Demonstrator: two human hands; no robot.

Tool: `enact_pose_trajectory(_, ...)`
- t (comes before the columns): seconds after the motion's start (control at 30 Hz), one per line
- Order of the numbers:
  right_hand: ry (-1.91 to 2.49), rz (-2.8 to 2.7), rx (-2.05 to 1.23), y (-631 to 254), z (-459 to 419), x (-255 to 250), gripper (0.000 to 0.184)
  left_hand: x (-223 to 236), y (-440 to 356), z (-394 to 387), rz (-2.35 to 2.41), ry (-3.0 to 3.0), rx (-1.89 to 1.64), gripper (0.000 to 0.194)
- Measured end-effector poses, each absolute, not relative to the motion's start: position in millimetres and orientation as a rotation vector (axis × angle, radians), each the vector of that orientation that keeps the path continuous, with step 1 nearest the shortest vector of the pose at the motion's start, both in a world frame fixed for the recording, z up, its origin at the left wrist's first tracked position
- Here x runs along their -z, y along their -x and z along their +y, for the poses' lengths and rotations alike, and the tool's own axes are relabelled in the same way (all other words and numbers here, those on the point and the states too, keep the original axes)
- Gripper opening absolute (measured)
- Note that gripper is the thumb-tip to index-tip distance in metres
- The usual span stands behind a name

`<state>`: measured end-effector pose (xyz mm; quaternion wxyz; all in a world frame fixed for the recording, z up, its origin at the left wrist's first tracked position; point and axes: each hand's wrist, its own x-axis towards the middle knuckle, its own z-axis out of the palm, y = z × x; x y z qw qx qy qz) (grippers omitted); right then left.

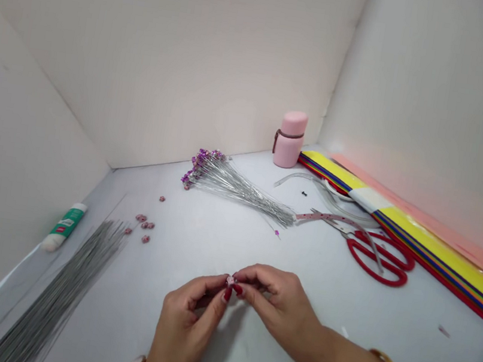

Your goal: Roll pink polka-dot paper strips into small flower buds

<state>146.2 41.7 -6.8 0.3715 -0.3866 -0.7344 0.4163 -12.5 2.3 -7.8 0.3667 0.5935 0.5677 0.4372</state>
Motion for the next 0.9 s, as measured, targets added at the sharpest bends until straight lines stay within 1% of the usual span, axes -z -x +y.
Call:
enact_pose_trajectory(0.13, 0.972, -1.911, -1.056, -146.4, 41.6, 7.0, 0.011, 9.9, 12.9, 1.2, 1.476, -1.624, -1.136, 0.016)
enact_pose_trajectory(0.43, 0.878, -2.119, -0.946, -149.1, 40.5, 5.9, 0.020, 9.8, 15.3, 1.0, 1.512, -1.804, -1.096, 0.009)
enact_pose_trajectory(0.63, 0.837, -2.236, -0.830, -149.5, 42.1, 9.6, 0.023, 6.0, 15.3, 3.9, 1.535, -1.897, -1.033, 0.011)
enact_pose_trajectory(0.73, 0.890, -2.192, -0.839, -147.1, 43.5, 11.4, 0.022, 5.6, 15.1, 7.0, 1.546, -1.818, -0.991, 0.013)
enact_pose_trajectory(0.83, 0.939, -2.085, -0.939, -145.3, 44.4, 11.2, 0.020, 6.1, 15.7, 8.3, 1.488, -1.629, -1.016, 0.015)
enact_pose_trajectory(0.9, 0.943, -2.030, -0.993, -145.3, 44.2, 9.7, 0.023, 6.3, 16.1, 7.5, 1.442, -1.541, -1.057, 0.017)
